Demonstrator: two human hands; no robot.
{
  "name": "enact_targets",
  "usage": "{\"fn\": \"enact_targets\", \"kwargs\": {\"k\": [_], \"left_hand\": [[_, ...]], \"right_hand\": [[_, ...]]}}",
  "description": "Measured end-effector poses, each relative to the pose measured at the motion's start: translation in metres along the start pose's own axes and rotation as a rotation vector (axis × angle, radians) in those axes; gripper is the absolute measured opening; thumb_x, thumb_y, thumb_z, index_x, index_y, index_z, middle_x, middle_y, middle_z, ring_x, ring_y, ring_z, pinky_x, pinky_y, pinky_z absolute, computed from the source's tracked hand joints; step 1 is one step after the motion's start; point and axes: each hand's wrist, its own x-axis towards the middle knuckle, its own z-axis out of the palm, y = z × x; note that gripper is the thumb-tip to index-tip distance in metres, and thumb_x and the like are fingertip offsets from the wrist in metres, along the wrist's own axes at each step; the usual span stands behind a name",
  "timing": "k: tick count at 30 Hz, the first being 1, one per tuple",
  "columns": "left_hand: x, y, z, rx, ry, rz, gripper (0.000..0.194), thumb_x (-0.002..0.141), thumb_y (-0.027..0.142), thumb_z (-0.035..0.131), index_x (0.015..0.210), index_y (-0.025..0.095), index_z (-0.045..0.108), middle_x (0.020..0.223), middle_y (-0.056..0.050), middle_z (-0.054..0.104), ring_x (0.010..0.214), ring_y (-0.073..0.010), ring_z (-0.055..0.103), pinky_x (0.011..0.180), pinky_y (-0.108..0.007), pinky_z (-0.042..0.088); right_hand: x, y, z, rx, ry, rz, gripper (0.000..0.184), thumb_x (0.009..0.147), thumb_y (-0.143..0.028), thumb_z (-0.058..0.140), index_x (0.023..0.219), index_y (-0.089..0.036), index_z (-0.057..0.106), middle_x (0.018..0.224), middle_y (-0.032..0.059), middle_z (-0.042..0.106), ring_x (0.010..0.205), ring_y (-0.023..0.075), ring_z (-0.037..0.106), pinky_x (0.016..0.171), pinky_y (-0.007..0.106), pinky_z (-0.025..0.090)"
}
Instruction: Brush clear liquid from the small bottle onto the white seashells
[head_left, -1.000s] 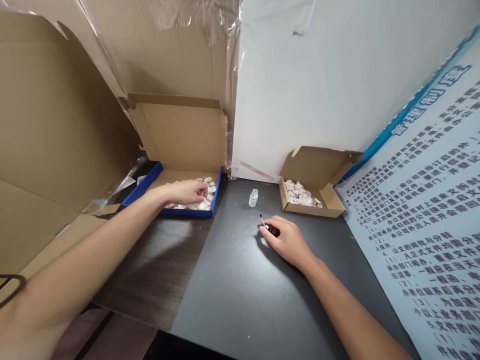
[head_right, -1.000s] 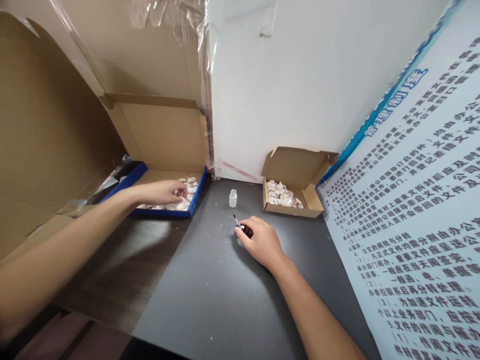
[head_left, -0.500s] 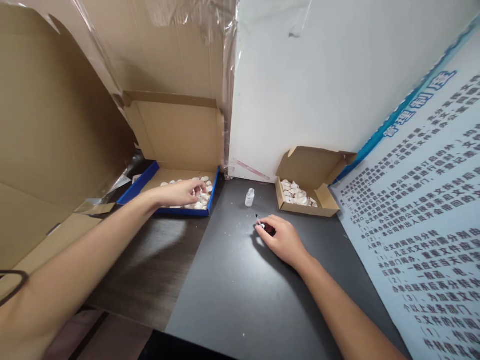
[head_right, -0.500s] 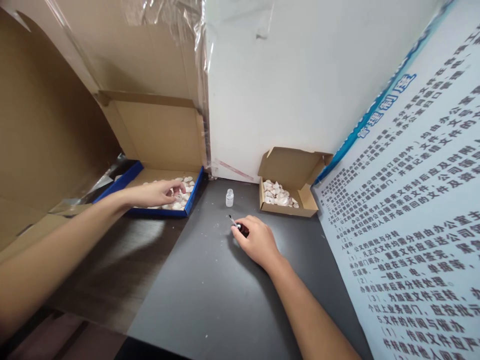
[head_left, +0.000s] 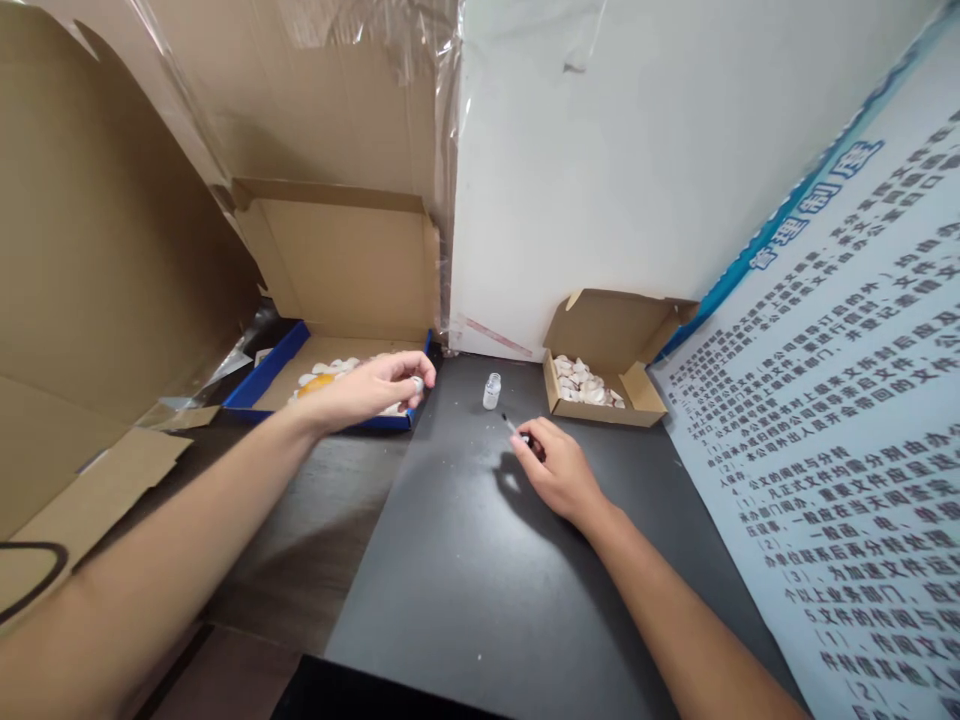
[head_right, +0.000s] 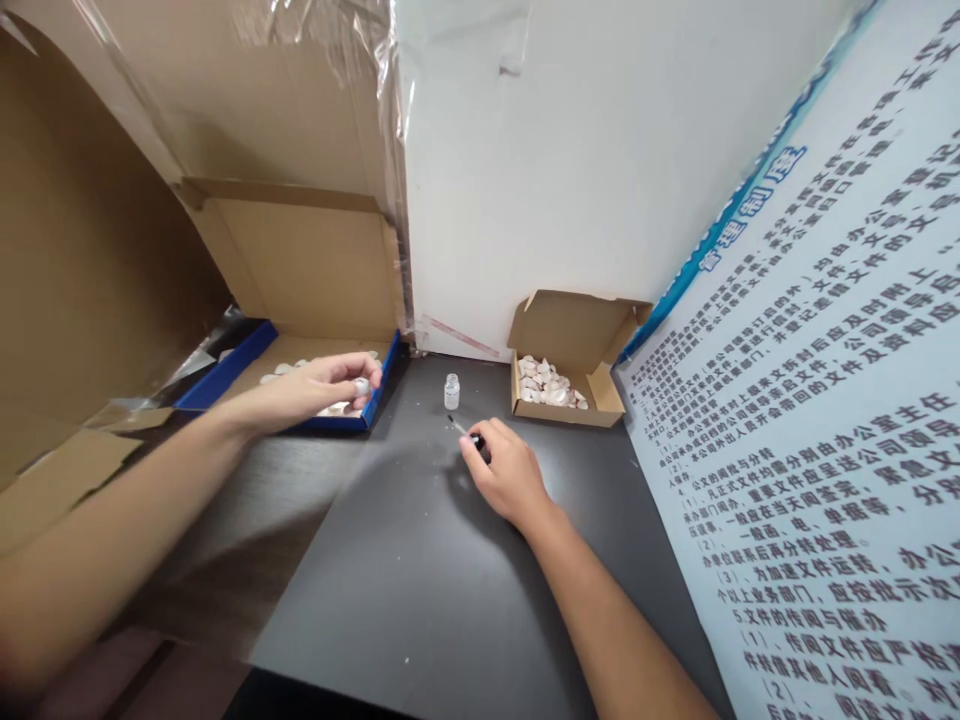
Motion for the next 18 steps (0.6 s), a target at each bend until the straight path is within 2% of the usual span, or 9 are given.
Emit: {"fn": "enact_targets", "kwargs": {"k": [2, 4, 7, 12, 18], "left_hand": [[-0.002, -0.002, 0.025, -0.162, -0.012, 0.031, 0.017, 0.08, 0.026, 0.057, 0.094, 0.019, 0.05, 0.064, 0.006, 0.044, 0.058, -0.0074, 0.039, 0.057, -0.019, 0.029], [0.0, -0.005, 0.048, -0.322, -0.027, -0.002, 0.02, 0.079, 0.026, 0.06, 0.094, 0.019, 0.049, 0.064, 0.006, 0.044, 0.057, -0.0068, 0.038, 0.056, -0.019, 0.03], [0.009, -0.01, 0.069, -0.46, -0.048, -0.064, 0.026, 0.075, 0.024, 0.067, 0.093, 0.018, 0.049, 0.066, 0.006, 0.047, 0.058, -0.0065, 0.042, 0.057, -0.02, 0.033], [0.023, -0.021, 0.082, -0.577, -0.067, -0.095, 0.036, 0.073, 0.027, 0.073, 0.098, 0.017, 0.05, 0.072, 0.005, 0.051, 0.061, -0.0069, 0.049, 0.062, -0.022, 0.042], [0.023, -0.033, 0.09, -0.589, -0.083, -0.107, 0.033, 0.074, 0.032, 0.075, 0.093, 0.015, 0.053, 0.07, 0.005, 0.05, 0.06, -0.0063, 0.048, 0.061, -0.022, 0.045]], "right_hand": [[-0.001, -0.004, -0.003, 0.013, 0.065, -0.012, 0.027, 0.099, -0.037, 0.042, 0.082, -0.02, 0.054, 0.073, 0.0, 0.053, 0.065, 0.0141, 0.048, 0.063, 0.026, 0.034], [-0.003, -0.008, -0.005, 0.033, 0.11, -0.038, 0.031, 0.1, -0.039, 0.04, 0.076, -0.02, 0.047, 0.067, -0.0018, 0.048, 0.061, 0.013, 0.044, 0.06, 0.026, 0.031], [-0.006, -0.014, -0.006, 0.058, 0.147, -0.073, 0.036, 0.098, -0.039, 0.044, 0.068, -0.02, 0.041, 0.06, -0.0035, 0.041, 0.055, 0.0114, 0.039, 0.057, 0.026, 0.028], [-0.007, -0.016, -0.001, 0.061, 0.175, -0.121, 0.038, 0.093, -0.036, 0.05, 0.062, -0.02, 0.036, 0.056, -0.0041, 0.037, 0.052, 0.0098, 0.036, 0.054, 0.025, 0.026], [-0.005, -0.017, 0.006, 0.082, 0.111, -0.161, 0.04, 0.09, -0.033, 0.052, 0.059, -0.019, 0.032, 0.052, -0.0049, 0.034, 0.048, 0.0086, 0.033, 0.051, 0.025, 0.024]]}}
